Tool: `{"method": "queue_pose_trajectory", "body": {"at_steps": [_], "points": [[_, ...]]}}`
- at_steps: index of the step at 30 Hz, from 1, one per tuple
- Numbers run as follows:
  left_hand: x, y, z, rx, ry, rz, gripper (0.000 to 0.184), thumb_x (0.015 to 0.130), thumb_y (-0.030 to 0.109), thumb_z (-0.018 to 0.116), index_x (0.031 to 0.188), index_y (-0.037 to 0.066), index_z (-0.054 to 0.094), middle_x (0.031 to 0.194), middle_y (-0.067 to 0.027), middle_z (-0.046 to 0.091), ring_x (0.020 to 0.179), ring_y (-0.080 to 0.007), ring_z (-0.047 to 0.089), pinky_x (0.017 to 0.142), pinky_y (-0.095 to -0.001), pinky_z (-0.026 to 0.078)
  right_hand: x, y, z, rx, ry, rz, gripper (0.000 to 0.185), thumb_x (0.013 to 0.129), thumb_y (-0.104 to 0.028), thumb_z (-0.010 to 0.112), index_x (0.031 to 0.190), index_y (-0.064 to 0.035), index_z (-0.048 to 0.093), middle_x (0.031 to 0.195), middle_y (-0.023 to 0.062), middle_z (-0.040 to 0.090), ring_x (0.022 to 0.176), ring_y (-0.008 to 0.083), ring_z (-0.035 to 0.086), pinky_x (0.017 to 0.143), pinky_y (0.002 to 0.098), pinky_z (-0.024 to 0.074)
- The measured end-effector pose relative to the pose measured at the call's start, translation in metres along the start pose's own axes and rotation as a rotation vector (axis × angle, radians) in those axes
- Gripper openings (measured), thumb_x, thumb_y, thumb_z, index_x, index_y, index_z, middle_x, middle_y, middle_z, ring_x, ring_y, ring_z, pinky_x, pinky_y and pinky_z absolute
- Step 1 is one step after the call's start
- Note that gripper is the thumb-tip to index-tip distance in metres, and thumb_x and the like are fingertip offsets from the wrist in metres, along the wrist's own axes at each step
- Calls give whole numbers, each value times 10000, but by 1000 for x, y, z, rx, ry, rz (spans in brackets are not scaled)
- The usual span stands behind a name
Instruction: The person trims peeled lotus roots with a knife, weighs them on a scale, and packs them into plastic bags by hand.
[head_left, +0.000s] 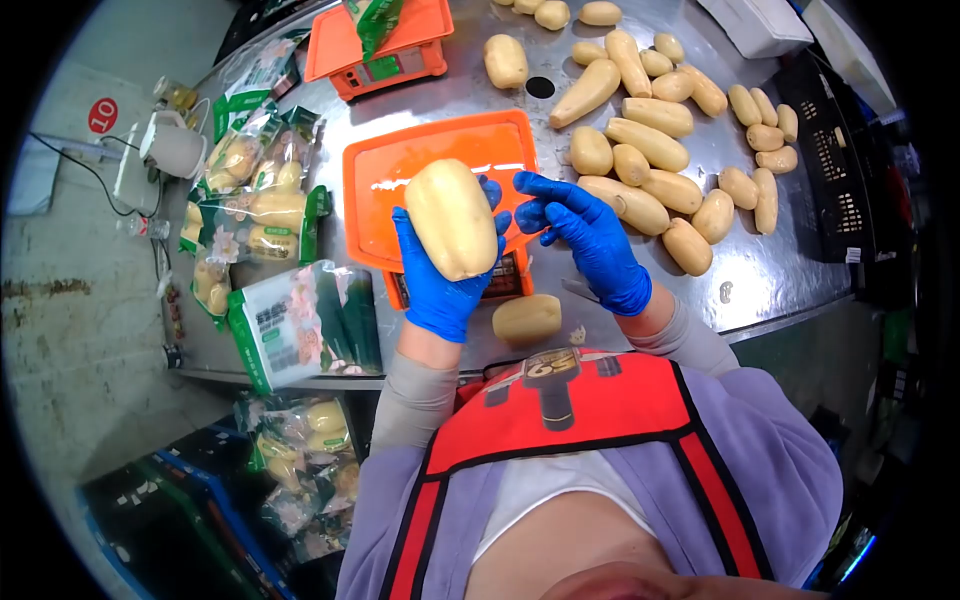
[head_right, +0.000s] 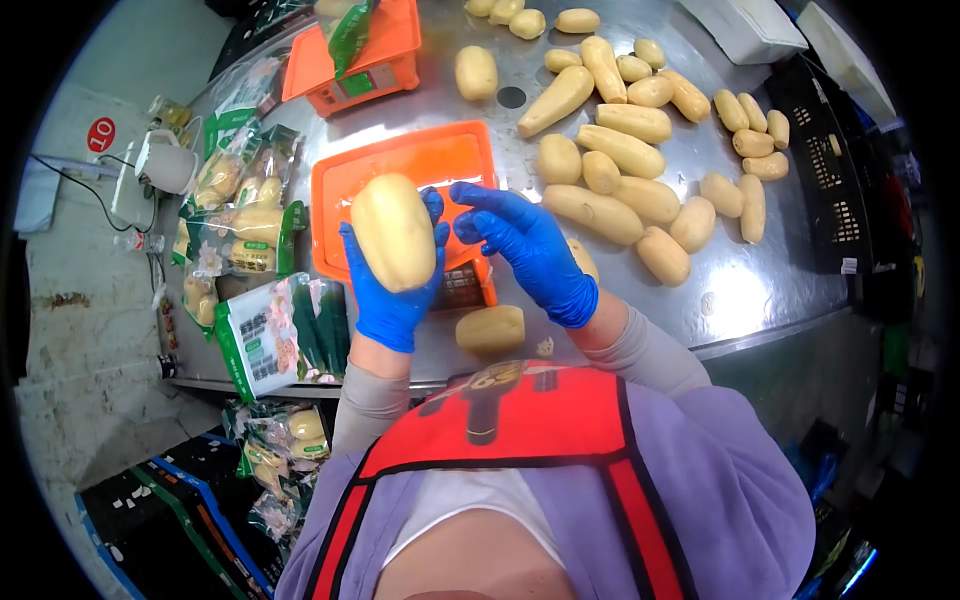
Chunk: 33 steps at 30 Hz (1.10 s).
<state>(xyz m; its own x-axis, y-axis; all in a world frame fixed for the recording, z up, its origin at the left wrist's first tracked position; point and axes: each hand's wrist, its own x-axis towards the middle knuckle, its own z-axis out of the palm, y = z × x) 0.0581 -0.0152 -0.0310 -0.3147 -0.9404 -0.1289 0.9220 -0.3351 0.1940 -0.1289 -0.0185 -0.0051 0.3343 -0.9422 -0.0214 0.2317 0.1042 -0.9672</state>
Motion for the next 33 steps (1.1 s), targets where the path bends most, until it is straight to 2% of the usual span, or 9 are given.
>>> {"method": "queue_pose_trajectory", "body": {"at_steps": [9, 11, 18, 21, 23, 24, 26, 29, 33], "points": [[9, 1, 0, -153, 46, -57, 812, 843, 631, 405, 1355, 8, 310, 1312, -185, 435, 1157, -321, 482, 916, -432, 465, -10, 24, -35, -31, 109, 126, 355, 910, -173, 524, 1239, -39, 517, 944, 19, 596, 875, 80, 546, 756, 211, 428], [9, 2, -2, -159, 20, -65, 771, 849, 597, 437, 1368, 42, 307, 1376, -223, 347, 1189, -320, 452, 937, -428, 445, -13, 28, -43, 65, 145, 128, 354, 904, -132, 522, 1239, -17, 511, 923, 25, 588, 847, 82, 535, 747, 208, 427], [12, 0, -4, -194, -96, -159, 812, 837, 637, 415, 1355, 21, 314, 1341, -189, 402, 1185, -304, 465, 936, -449, 454, -14, 36, -44, -12, 173, 143, 335, 887, -112, 546, 1206, -8, 542, 904, 26, 583, 785, 83, 525, 708, 215, 438], [15, 2, -6, -23, -69, -114, 823, 830, 633, 437, 1352, 9, 313, 1311, -192, 433, 1158, -306, 490, 927, -454, 463, -12, 43, -44, -36, 138, 116, 334, 883, -128, 561, 1196, -13, 552, 943, 36, 601, 820, 98, 551, 734, 228, 452], [21, 18, -11, 445, 209, -85, 723, 833, 489, 570, 1319, -4, 358, 1233, -185, 503, 1082, -293, 541, 891, -403, 481, -14, 47, -43, -180, 39, 114, 359, 892, -144, 563, 1229, -26, 526, 997, 32, 599, 875, 93, 550, 797, 231, 440], [25, 25, -16, 441, 195, -99, 723, 833, 489, 570, 1319, -4, 358, 1233, -185, 503, 1082, -293, 541, 891, -403, 481, -16, 51, -44, -114, 31, 130, 355, 887, -123, 571, 1223, -18, 527, 1018, 31, 593, 898, 88, 538, 802, 243, 448], [32, 37, -24, 1300, 357, 273, 646, 781, 318, 693, 1263, -15, 421, 1138, -171, 563, 1004, -271, 572, 851, -353, 477, -17, 63, -52, -153, 83, 97, 348, 885, -115, 575, 1215, -14, 531, 1018, 28, 592, 900, 88, 537, 802, 247, 451], [38, 42, -25, 1621, 469, 362, 633, 730, 243, 742, 1221, -28, 449, 1084, -149, 581, 951, -234, 579, 814, -324, 469, -9, 67, -80, -220, 156, 32, 329, 875, -90, 581, 1192, -11, 541, 1020, 31, 596, 904, 91, 543, 798, 255, 458], [48, 56, -29, 1760, 374, 362, 642, 723, 292, 747, 1196, -44, 473, 1074, -148, 582, 961, -221, 576, 815, -333, 470, 20, 63, -124, -886, 471, -172, 401, 800, -145, 656, 1179, -54, 559, 1020, 113, 603, 908, 187, 591, 800, 287, 468]]}}
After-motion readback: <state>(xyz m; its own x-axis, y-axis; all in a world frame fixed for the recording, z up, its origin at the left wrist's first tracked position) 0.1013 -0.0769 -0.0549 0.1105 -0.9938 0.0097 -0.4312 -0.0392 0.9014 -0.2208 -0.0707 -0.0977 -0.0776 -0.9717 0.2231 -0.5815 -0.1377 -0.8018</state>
